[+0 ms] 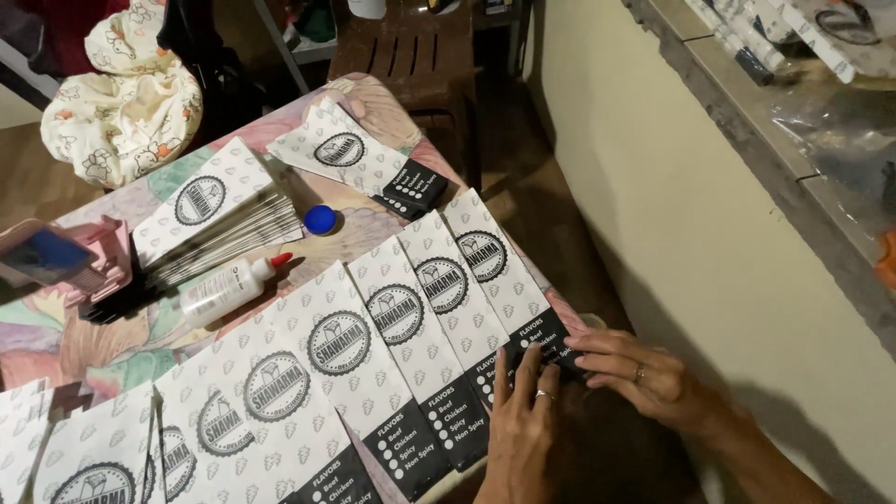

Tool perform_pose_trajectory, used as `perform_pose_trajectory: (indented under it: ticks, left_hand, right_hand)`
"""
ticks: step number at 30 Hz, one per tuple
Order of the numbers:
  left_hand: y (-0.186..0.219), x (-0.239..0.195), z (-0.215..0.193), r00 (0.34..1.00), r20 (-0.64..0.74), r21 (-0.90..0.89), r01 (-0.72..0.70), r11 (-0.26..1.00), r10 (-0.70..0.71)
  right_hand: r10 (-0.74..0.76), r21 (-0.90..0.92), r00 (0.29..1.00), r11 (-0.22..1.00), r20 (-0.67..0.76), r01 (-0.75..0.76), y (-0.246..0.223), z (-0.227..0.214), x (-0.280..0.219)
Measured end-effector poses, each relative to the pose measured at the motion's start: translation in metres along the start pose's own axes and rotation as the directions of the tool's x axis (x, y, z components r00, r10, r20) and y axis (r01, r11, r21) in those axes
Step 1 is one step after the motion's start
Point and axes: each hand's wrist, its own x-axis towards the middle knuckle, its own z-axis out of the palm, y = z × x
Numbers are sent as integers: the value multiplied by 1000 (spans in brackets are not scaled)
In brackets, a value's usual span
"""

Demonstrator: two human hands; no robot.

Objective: Organizing and applying glue to paper packaging sleeves on a table.

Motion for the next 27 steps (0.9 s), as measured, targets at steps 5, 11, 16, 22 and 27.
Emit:
perform_pose_trajectory:
  ticks: [5, 11, 16, 22, 27]
  left_hand:
    - [4, -2, 3, 999, -41, -27, 24, 999, -25]
    - [12, 0, 1, 997, -52, -85, 61, 995, -65]
    - [13, 1, 2, 994, -48, -49, 98, 994, -101]
    - [22, 15, -6, 979, -50, -32, 194, 980, -196]
    - [22, 28, -4, 911, -79, -112, 396, 912, -405]
  right_hand:
    - [-37, 9, 998, 999, -48, 38, 8, 2, -3]
    - [-57, 18, 998, 998, -38, 58, 6, -5, -2]
    - [-63, 48, 997, 997, -41, 65, 12, -3, -6]
    - [79, 56, 992, 996, -94, -74, -2, 1, 5]
    - [240, -29, 961, 969, -136, -246, -18, -1, 22]
